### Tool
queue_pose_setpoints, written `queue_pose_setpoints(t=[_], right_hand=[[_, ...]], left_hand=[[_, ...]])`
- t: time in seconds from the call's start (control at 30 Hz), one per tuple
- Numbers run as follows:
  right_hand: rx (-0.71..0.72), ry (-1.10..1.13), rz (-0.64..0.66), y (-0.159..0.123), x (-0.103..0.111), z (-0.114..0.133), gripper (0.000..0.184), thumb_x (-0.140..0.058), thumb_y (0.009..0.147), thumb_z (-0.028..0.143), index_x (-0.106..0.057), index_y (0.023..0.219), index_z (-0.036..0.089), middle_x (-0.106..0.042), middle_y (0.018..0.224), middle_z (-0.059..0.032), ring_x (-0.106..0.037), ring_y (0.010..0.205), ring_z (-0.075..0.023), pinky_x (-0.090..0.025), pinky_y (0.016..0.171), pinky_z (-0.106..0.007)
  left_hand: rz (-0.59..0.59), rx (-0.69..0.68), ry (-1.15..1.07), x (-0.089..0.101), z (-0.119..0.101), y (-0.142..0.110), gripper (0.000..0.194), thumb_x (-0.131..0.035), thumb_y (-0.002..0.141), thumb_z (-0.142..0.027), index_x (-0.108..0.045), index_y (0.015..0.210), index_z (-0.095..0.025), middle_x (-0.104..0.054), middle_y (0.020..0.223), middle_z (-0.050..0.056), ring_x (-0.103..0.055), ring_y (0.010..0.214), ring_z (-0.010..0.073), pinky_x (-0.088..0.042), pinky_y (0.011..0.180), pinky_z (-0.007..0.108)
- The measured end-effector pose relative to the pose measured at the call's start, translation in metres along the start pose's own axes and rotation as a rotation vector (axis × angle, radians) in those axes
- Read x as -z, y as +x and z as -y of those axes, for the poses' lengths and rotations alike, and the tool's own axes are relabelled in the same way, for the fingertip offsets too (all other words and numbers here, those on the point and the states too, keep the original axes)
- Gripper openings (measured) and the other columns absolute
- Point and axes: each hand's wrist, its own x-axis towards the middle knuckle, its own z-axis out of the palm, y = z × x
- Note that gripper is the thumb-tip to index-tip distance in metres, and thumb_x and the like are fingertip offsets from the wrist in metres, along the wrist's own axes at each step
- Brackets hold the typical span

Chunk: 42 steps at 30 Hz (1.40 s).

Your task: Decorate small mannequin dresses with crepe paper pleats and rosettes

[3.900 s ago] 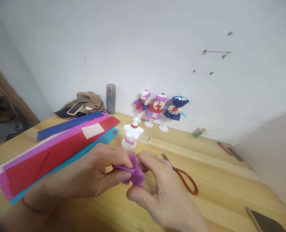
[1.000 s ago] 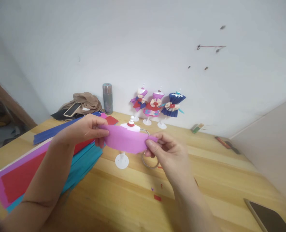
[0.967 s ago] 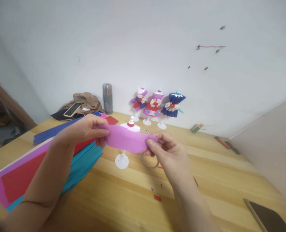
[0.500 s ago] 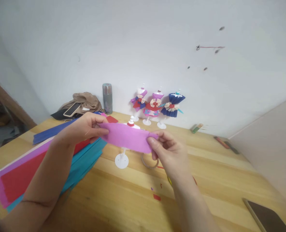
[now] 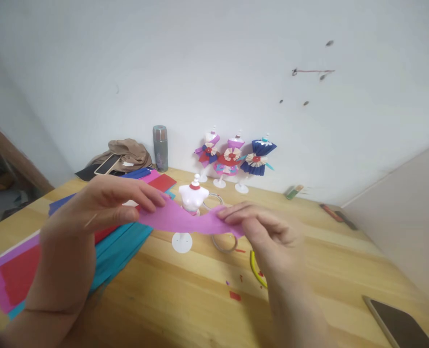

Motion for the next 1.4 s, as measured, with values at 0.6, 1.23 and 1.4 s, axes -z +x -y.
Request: queue_pose_setpoints(t=[0.6, 1.23, 1.4], right_hand=[[-0.077, -0.019, -0.116, 0.003, -0.012, -0.022, 0.013, -0.081, 0.082, 0.037, -0.075, 0.075, 0.028, -0.076, 0.082, -0.0047, -0.071, 0.084, -0.0228, -0.058, 0.076, -0.038], [-0.15, -0.143, -0.151, 0.0, -0.023, -0.025, 0.002, -0.076, 0.082, 0.026, -0.076, 0.08, 0.025, -0.076, 0.088, -0.0047, -0.067, 0.077, -0.0182, -0.053, 0.064, -0.03], [-0.151, -0.128, -0.087, -0.004, -0.021, -0.013, 0.008, -0.072, 0.08, 0.021, -0.076, 0.078, 0.026, -0.074, 0.072, -0.0012, -0.064, 0.057, -0.0144, -0.048, 0.048, -0.025]], left_hand=[[-0.214, -0.003, 0.109, -0.013, 0.037, 0.014, 0.053, -0.071, 0.079, -0.01, -0.068, 0.131, -0.021, -0.057, 0.148, 0.013, -0.064, 0.123, 0.0203, -0.06, 0.093, 0.027], [-0.022, 0.111, 0.184, -0.011, 0.043, 0.028, 0.01, -0.068, 0.08, -0.018, -0.077, 0.08, -0.014, -0.078, 0.086, 0.006, -0.069, 0.081, 0.0153, -0.053, 0.073, 0.023], [0.074, 0.163, 0.087, -0.006, 0.038, 0.024, 0.016, -0.069, 0.08, -0.025, -0.078, 0.084, -0.013, -0.075, 0.076, 0.005, -0.066, 0.069, 0.0136, -0.051, 0.062, 0.02]])
